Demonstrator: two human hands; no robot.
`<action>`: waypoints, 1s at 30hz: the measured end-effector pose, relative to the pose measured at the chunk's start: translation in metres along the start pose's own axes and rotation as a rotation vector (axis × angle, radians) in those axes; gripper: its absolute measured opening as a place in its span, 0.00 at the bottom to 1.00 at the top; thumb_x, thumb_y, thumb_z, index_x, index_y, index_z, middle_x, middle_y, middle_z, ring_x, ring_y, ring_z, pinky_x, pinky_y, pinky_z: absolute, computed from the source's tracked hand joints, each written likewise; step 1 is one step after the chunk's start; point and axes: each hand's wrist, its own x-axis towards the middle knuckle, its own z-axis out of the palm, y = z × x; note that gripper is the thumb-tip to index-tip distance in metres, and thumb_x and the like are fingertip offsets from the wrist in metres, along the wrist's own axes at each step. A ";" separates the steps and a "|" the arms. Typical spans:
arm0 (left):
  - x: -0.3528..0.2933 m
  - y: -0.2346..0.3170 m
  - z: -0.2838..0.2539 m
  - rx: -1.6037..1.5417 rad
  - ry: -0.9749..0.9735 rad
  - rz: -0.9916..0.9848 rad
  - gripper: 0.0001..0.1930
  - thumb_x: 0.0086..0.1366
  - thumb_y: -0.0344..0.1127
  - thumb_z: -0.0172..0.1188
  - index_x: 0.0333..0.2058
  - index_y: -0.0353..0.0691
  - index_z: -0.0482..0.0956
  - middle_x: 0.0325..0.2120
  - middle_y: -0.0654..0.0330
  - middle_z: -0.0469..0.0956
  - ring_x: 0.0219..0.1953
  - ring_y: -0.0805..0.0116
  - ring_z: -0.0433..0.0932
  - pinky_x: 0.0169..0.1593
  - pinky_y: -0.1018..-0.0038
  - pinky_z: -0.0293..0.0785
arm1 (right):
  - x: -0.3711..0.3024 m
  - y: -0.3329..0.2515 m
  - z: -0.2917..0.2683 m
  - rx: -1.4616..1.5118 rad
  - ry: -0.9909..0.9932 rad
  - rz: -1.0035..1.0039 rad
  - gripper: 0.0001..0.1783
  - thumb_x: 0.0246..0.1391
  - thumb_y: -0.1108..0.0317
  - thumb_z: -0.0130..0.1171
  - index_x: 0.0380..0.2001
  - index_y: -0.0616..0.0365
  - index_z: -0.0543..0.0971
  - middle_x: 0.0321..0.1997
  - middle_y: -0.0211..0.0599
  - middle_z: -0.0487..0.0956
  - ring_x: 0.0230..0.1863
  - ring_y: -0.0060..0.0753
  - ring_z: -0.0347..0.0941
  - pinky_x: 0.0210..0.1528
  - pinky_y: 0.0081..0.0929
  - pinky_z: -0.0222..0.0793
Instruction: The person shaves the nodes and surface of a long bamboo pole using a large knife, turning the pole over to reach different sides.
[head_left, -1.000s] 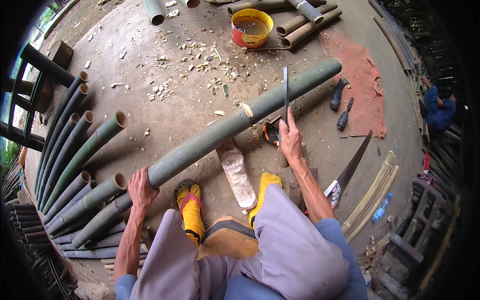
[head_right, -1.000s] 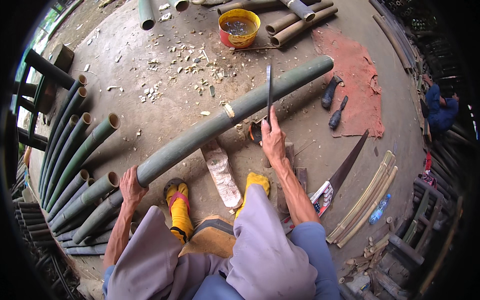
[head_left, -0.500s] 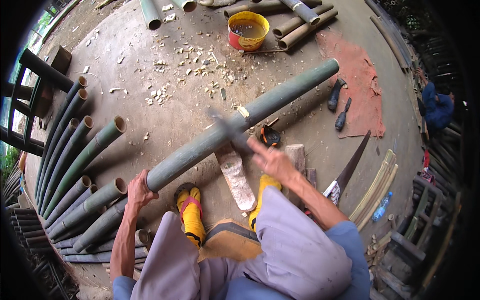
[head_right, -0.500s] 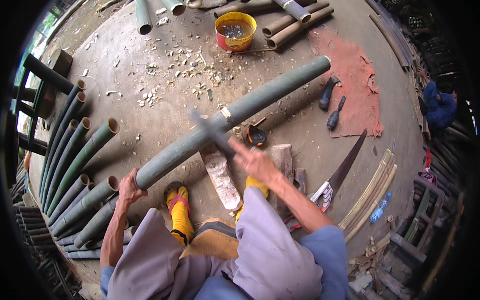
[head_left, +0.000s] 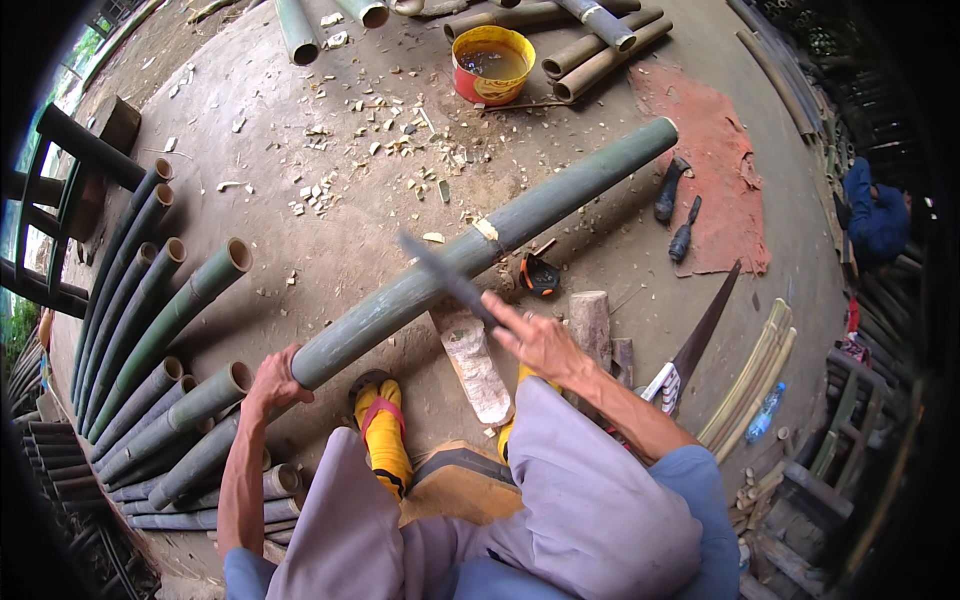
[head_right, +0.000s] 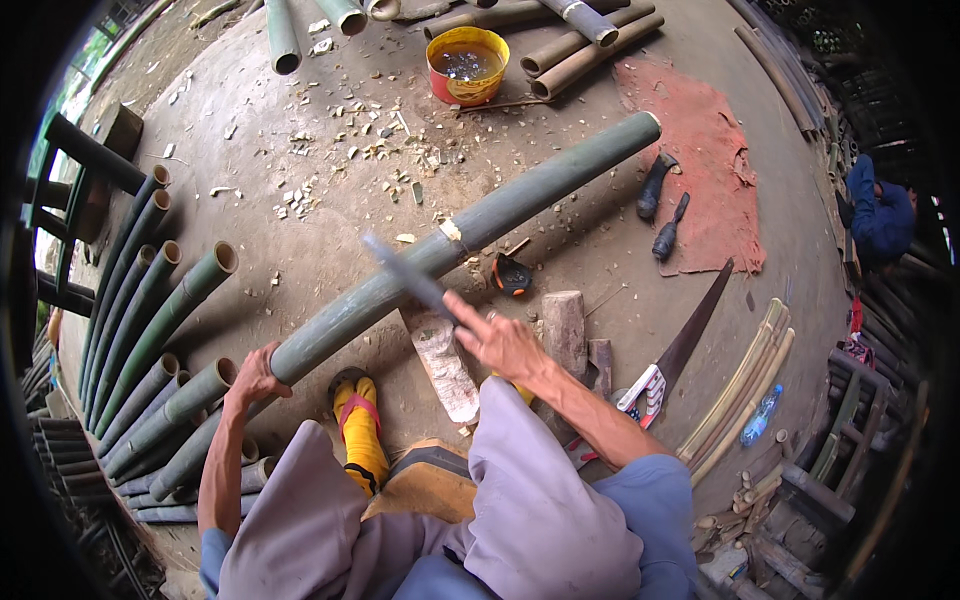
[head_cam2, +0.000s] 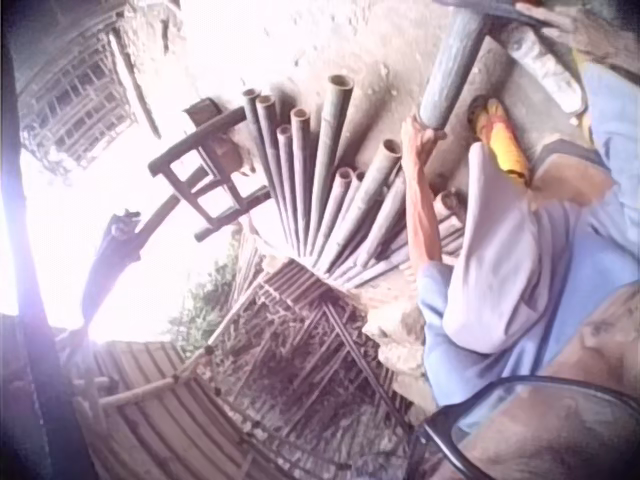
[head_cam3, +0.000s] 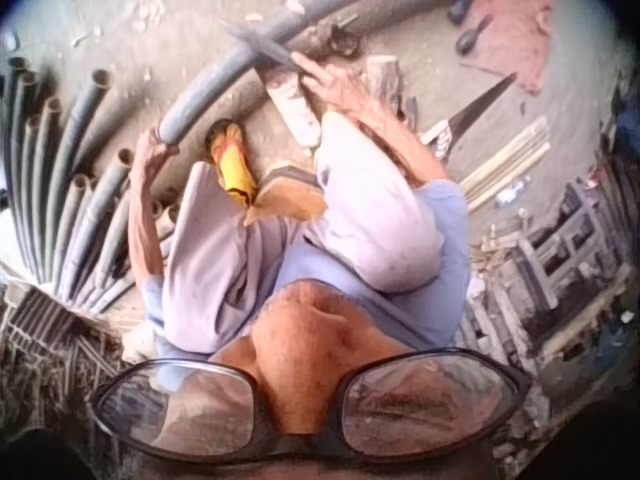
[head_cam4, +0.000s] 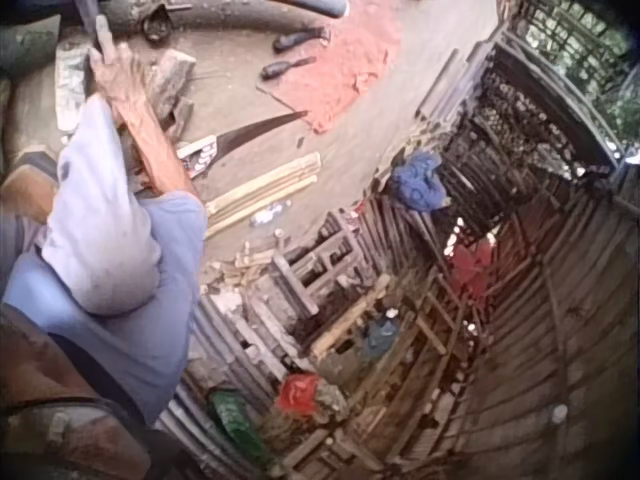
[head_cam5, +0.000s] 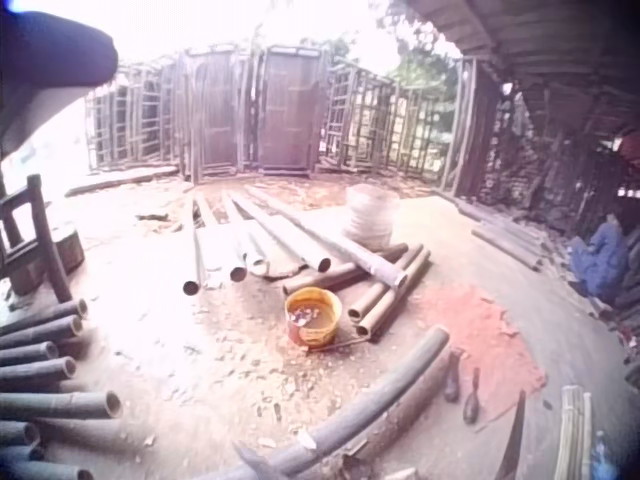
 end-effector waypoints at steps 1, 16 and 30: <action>0.002 -0.003 0.001 -0.015 -0.012 -0.002 0.35 0.27 0.37 0.74 0.42 0.38 0.78 0.33 0.47 0.83 0.39 0.45 0.81 0.44 0.58 0.75 | 0.002 0.001 -0.003 -0.019 0.032 0.196 0.30 0.70 0.58 0.44 0.72 0.45 0.56 0.19 0.36 0.76 0.12 0.25 0.68 0.08 0.25 0.67; 0.025 -0.023 -0.011 -0.265 -0.295 -0.045 0.35 0.25 0.34 0.76 0.41 0.35 0.79 0.31 0.59 0.81 0.35 0.64 0.78 0.42 0.66 0.75 | 0.006 -0.007 -0.005 0.177 0.064 0.353 0.33 0.69 0.56 0.46 0.73 0.47 0.53 0.20 0.36 0.77 0.11 0.20 0.64 0.09 0.22 0.68; 0.039 -0.038 -0.014 -0.431 -0.498 -0.045 0.37 0.27 0.37 0.76 0.44 0.37 0.78 0.35 0.58 0.82 0.41 0.64 0.78 0.46 0.67 0.72 | 0.010 0.008 -0.029 0.140 0.248 0.798 0.34 0.68 0.53 0.49 0.73 0.44 0.55 0.21 0.33 0.77 0.16 0.26 0.72 0.20 0.31 0.78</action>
